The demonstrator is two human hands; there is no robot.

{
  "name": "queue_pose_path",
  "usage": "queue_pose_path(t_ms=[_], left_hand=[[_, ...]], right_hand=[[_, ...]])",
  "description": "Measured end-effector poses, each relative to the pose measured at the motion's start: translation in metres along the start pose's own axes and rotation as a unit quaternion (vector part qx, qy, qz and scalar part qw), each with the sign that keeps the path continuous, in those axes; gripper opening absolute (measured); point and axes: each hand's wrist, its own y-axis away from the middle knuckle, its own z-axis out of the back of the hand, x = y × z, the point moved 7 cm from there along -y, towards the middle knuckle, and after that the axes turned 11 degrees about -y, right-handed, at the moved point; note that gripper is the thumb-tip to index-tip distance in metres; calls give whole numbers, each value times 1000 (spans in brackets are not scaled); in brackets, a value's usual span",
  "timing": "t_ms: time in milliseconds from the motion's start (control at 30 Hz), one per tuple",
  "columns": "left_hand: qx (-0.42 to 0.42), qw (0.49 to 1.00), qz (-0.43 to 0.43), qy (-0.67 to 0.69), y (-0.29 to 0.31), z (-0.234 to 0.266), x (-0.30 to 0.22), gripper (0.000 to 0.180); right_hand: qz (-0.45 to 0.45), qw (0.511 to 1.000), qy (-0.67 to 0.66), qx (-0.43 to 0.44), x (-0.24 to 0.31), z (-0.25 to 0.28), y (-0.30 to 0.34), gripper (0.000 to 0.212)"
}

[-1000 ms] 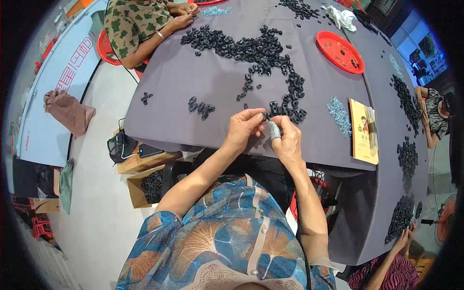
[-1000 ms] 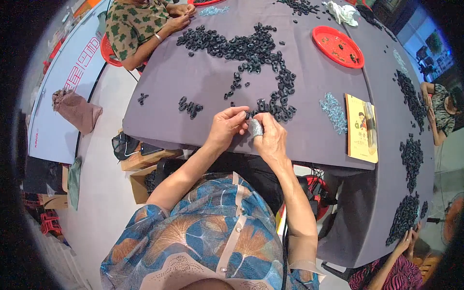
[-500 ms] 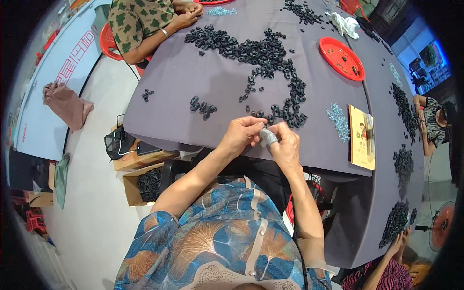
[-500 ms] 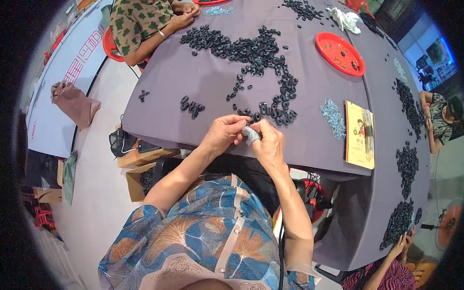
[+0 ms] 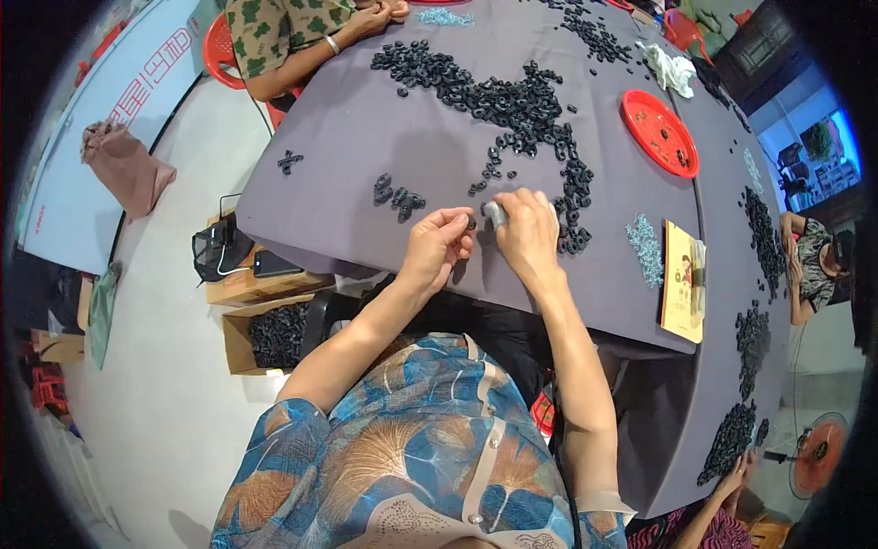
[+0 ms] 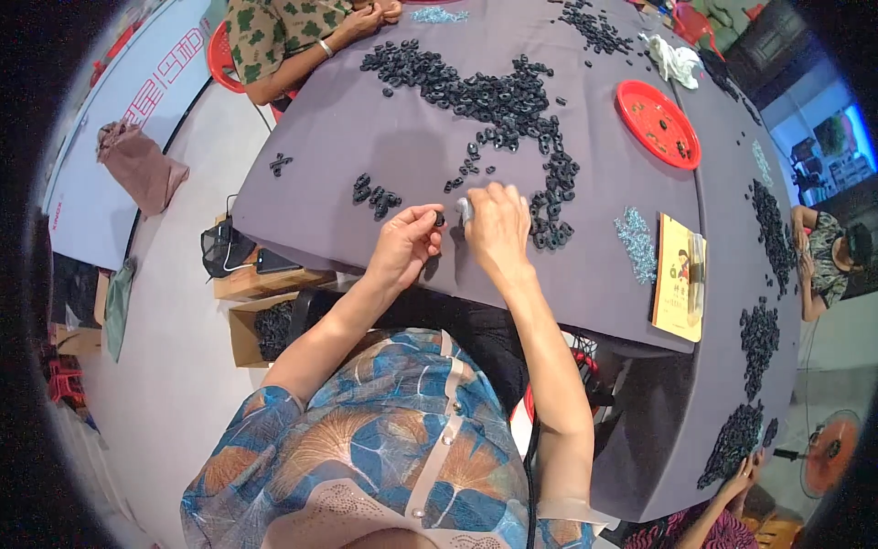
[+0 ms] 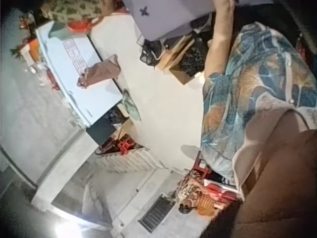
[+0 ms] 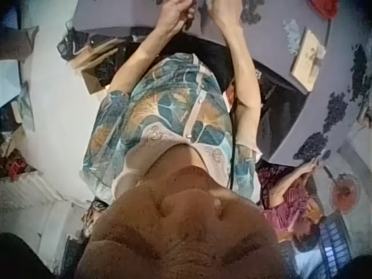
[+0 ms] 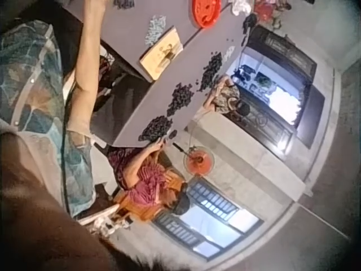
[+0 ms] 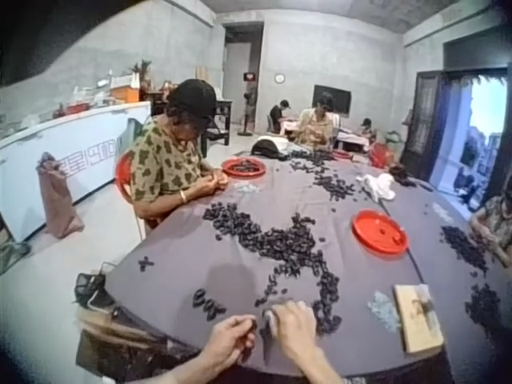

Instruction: Packaging small black components into small plastic bags at a communal work table.

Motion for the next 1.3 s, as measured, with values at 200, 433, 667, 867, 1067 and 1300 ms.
queue_pose_path(t_ms=[200, 433, 667, 867, 1067, 1300], left_hand=[[-4, 1000, -11, 23, -1, 0, -1, 16], [-9, 1000, -16, 25, 0, 1, 0, 15], [-17, 999, -20, -19, 0, -9, 5, 14], [-4, 994, -45, -98, -3, -26, 12, 14], [14, 992, -42, -115, -3, -29, 10, 15], [21, 994, -37, -98, -6, -26, 13, 14]], right_hand=[[-1, 992, 108, 64, -4, -31, -13, 6], [17, 998, 34, 42, 12, -6, -7, 24], [-191, 951, -237, 63, -8, 2, 44, 22], [-249, 917, -308, 42, -17, 0, 61, 19], [-217, 934, -278, 48, -18, 2, 59, 18], [-227, 923, -306, 59, -21, -1, 60, 14]])
